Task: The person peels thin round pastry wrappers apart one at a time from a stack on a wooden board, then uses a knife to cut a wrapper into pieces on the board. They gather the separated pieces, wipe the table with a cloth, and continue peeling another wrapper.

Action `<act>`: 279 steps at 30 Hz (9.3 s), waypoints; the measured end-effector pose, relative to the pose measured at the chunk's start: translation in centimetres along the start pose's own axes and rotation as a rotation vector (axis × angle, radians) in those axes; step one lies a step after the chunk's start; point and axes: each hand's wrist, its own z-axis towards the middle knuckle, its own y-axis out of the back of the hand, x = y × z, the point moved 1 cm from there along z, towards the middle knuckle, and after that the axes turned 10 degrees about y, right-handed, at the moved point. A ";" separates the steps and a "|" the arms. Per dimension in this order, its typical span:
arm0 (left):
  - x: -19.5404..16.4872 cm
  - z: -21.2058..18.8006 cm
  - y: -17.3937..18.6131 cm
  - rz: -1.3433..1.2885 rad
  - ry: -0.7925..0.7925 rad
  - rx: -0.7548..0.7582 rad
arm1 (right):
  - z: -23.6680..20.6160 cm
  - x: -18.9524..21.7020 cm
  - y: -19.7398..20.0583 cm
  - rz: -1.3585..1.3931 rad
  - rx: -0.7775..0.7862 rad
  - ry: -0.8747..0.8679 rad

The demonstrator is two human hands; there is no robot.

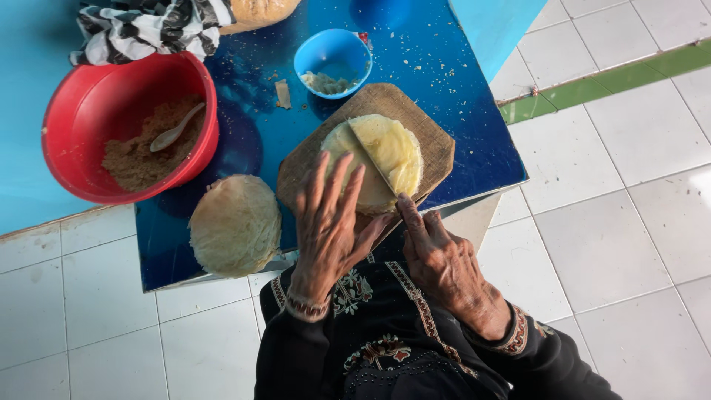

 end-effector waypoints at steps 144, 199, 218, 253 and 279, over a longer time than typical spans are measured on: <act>0.7 0.4 -0.2 -0.325 0.048 0.004 | 0.1 -1.1 1.9 0.387 0.038 -0.086; 0.7 2.9 -3.5 -0.120 0.103 -0.049 | 1.1 -0.4 1.1 -0.205 0.134 0.016; 0.1 3.2 -3.0 -0.121 0.129 -0.023 | 2.9 -0.4 2.0 -0.106 0.162 0.034; -0.2 2.9 -2.5 -0.154 0.160 -0.044 | 1.3 -0.2 2.7 -0.133 0.122 0.115; 0.1 2.7 -3.0 -0.104 0.150 -0.036 | -0.4 -0.1 2.5 -0.190 0.171 0.037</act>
